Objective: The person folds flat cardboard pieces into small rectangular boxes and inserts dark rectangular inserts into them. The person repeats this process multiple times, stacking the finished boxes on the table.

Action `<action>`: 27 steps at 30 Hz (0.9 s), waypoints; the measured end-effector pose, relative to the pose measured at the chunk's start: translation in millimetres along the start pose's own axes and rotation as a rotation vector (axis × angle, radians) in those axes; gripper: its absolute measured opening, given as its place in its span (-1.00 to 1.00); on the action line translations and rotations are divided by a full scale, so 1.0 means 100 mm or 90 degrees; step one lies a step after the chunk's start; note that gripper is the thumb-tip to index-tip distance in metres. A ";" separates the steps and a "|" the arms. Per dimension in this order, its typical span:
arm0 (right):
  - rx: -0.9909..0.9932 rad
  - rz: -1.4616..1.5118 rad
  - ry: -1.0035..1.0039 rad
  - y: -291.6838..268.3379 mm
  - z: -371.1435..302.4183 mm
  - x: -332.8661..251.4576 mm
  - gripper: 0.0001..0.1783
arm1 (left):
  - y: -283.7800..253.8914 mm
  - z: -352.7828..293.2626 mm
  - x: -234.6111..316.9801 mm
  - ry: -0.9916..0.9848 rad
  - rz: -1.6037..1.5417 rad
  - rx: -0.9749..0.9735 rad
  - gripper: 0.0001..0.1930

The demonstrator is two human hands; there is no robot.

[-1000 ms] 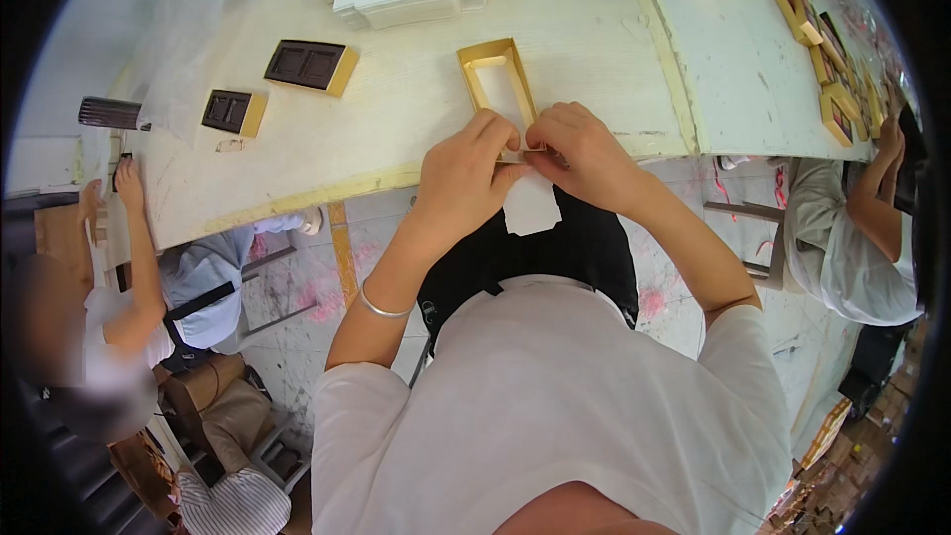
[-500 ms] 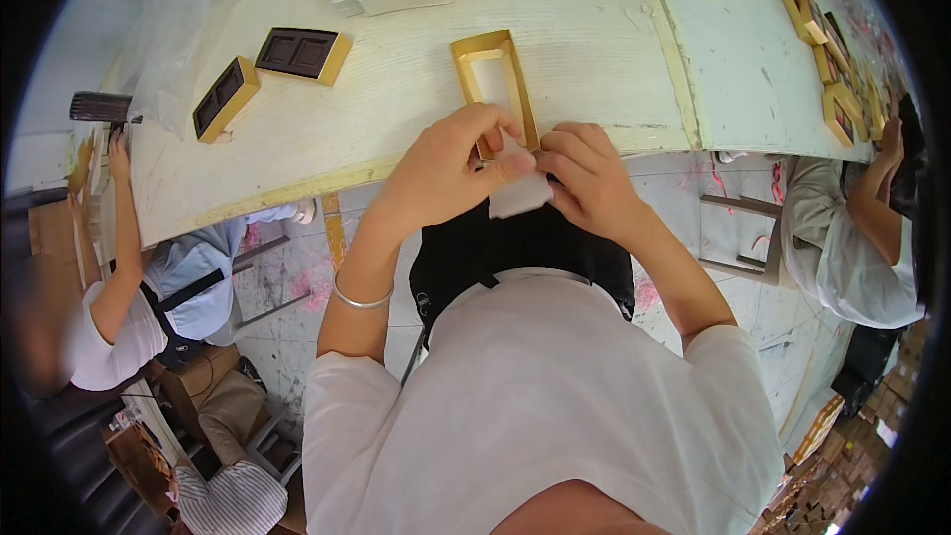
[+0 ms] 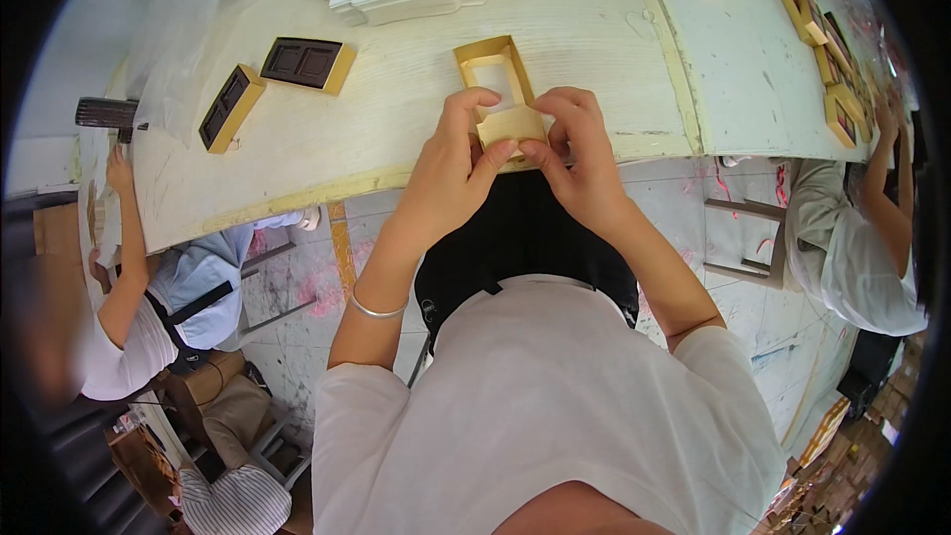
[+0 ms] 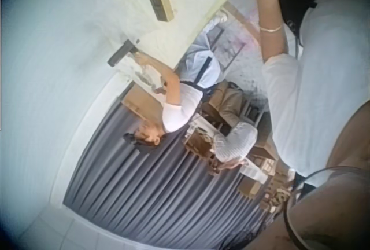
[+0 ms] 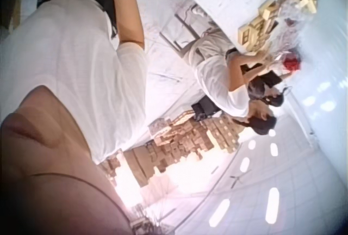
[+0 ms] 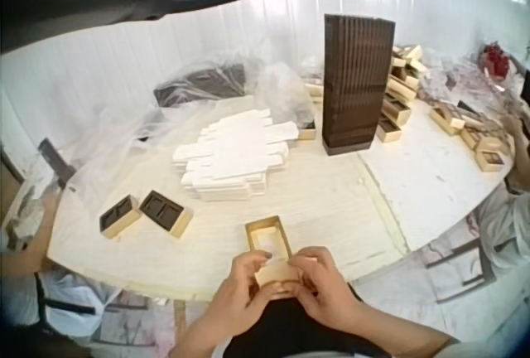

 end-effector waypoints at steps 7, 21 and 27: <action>0.037 -0.319 -0.270 -0.02 -0.02 -0.17 -0.65 | 0.13 -0.22 0.00 0.168 0.188 0.135 -0.82; -0.348 0.066 -0.021 0.00 0.14 -0.25 -0.58 | 0.00 0.01 0.40 0.091 0.419 -0.069 -0.54; 0.249 -0.296 -0.286 -1.51 1.12 -0.35 -0.57 | -0.06 0.01 0.36 0.142 0.499 -0.052 -0.67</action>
Point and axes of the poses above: each hand's wrist, its own z-axis towards the middle knuckle, its own y-axis out of the palm, x = y × z, the point moved 5 cm from there along z, towards the middle knuckle, and after that the axes turned 14 degrees about -z, right-handed, at the moved point
